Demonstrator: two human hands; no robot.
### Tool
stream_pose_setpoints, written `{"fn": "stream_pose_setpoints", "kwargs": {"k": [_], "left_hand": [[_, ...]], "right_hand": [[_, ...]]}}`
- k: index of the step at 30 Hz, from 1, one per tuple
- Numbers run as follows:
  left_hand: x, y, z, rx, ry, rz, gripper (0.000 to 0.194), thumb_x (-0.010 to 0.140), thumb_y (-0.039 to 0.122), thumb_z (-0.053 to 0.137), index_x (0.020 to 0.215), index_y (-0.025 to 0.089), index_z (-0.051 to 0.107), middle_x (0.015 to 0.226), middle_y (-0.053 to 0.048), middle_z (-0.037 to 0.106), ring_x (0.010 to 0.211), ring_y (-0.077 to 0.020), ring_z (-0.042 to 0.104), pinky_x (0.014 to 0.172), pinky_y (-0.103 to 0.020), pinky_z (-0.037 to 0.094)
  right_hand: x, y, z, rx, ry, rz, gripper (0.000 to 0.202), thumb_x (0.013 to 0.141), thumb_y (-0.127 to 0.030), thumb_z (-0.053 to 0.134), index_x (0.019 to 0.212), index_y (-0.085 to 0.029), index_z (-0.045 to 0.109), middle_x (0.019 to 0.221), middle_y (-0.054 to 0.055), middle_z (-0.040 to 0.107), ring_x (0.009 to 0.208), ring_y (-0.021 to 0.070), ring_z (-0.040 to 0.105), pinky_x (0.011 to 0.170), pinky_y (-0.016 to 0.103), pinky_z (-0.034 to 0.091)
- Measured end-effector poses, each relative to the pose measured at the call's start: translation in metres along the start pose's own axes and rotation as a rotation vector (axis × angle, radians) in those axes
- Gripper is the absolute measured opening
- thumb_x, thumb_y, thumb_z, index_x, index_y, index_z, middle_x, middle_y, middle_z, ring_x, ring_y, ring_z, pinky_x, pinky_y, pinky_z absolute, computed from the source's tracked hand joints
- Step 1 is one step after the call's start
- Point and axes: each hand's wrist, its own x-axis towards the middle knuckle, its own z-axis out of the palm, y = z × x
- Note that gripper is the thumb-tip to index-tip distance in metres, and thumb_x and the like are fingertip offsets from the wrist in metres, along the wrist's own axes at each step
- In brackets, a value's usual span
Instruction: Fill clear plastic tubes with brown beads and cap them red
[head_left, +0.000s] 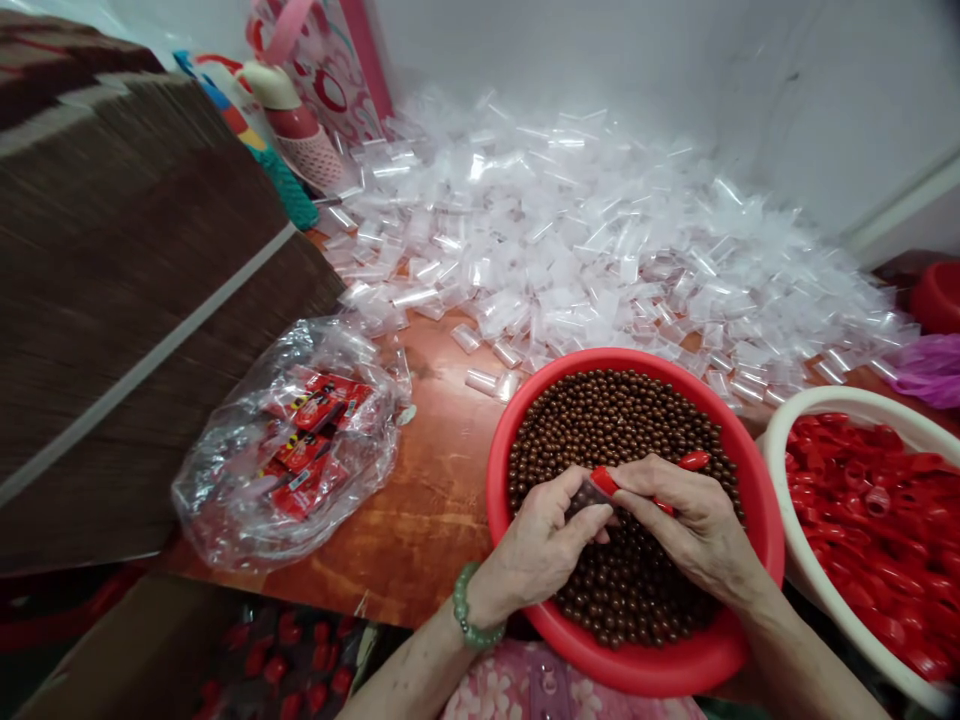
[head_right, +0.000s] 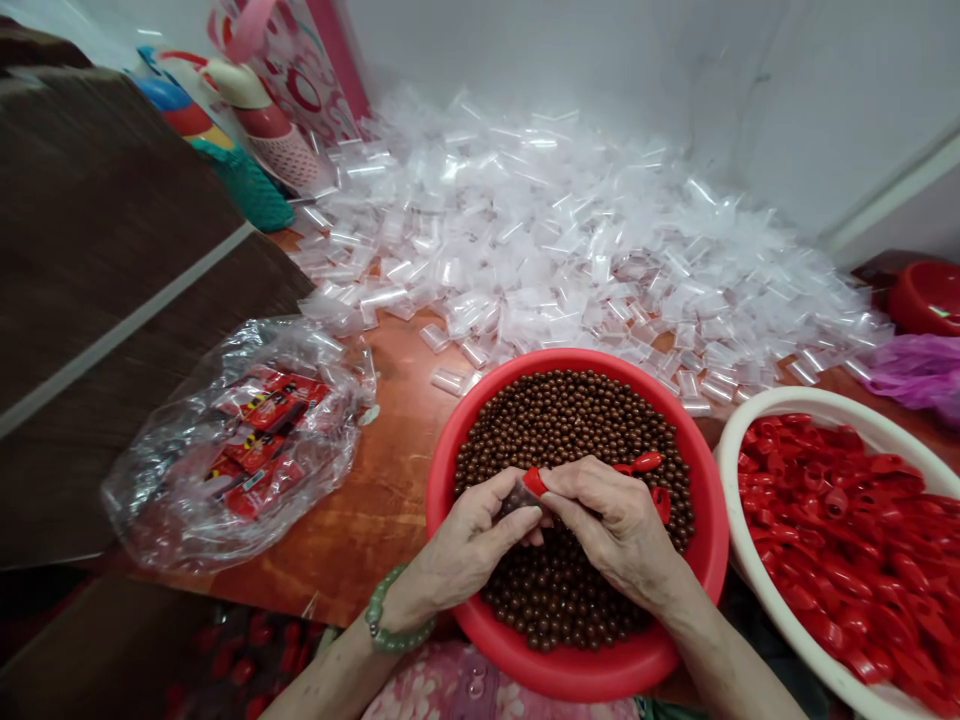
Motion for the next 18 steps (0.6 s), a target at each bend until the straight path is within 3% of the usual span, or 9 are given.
{"fn": "stream_pose_setpoints", "kwargs": {"k": [6, 12, 18], "left_hand": [[-0.001, -0.001, -0.003, 0.161, -0.074, -0.014, 0.019, 0.096, 0.032, 0.046, 0.087, 0.017, 0.055, 0.074, -0.001, 0.060, 0.067, -0.0141, 0.058, 0.065, -0.025, 0.043], [0.000, 0.002, -0.005, 0.279, -0.096, -0.037, 0.017, 0.096, 0.031, 0.045, 0.084, 0.019, 0.050, 0.074, 0.000, 0.059, 0.067, -0.0145, 0.055, 0.066, -0.026, 0.042], [0.003, 0.000, -0.007, 0.071, -0.022, -0.027, 0.029, 0.099, 0.041, 0.042, 0.088, 0.017, 0.053, 0.076, 0.000, 0.056, 0.067, -0.0130, 0.054, 0.068, -0.026, 0.044]], "right_hand": [[-0.001, 0.009, -0.008, -0.031, -0.161, -0.073, 0.023, 0.095, -0.014, 0.057, 0.109, -0.024, 0.070, 0.100, 0.007, 0.073, 0.089, 0.0182, 0.068, 0.079, 0.031, 0.056], [-0.006, 0.013, -0.005, -0.086, -0.177, -0.148, 0.039, 0.093, -0.006, 0.055, 0.125, -0.029, 0.061, 0.104, 0.006, 0.070, 0.093, 0.0176, 0.066, 0.081, 0.031, 0.055], [-0.003, 0.002, -0.005, -0.111, -0.216, -0.062, 0.048, 0.094, -0.014, 0.057, 0.138, -0.031, 0.051, 0.122, 0.008, 0.062, 0.108, 0.0187, 0.062, 0.093, 0.031, 0.053]]}}
